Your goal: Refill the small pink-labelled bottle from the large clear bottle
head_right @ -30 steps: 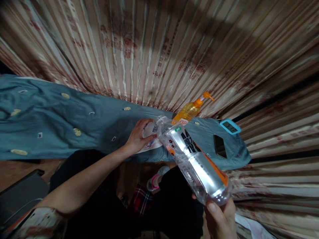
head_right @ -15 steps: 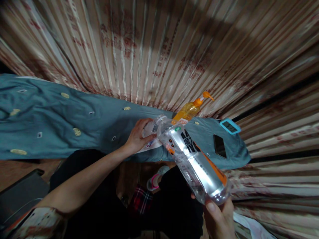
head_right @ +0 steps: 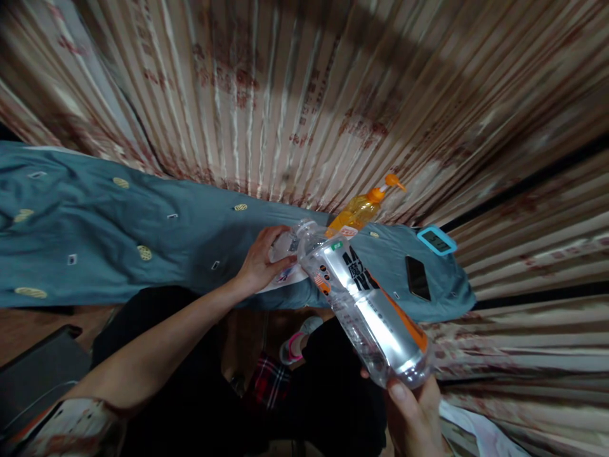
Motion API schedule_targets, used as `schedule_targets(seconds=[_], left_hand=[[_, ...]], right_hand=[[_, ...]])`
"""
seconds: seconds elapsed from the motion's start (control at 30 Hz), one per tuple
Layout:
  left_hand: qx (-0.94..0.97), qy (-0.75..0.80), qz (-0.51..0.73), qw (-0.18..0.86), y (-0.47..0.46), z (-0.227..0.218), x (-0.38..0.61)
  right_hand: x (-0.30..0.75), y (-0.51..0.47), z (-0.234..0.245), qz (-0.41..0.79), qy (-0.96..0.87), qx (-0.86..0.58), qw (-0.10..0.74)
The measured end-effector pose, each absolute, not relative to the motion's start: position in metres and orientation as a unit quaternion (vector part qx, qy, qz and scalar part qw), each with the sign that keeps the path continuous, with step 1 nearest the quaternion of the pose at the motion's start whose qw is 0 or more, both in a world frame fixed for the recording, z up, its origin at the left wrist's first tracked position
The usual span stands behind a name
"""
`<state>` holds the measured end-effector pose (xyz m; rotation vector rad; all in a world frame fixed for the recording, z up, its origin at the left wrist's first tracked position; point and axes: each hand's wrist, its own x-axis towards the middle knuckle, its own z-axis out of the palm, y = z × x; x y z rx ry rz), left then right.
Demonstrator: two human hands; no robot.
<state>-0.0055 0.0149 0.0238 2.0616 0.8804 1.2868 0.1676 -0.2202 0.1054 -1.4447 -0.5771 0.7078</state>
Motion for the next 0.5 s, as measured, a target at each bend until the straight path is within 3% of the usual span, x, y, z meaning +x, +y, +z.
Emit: schedule_targets(seconds=[0.5], left_hand=[[0.764, 0.339, 0.473, 0.277, 0.0158, 0.0232, -0.0058]], right_hand=[[0.1705, -0.2208, 0.0988, 0.3, -0.298, -0.629, 0.653]])
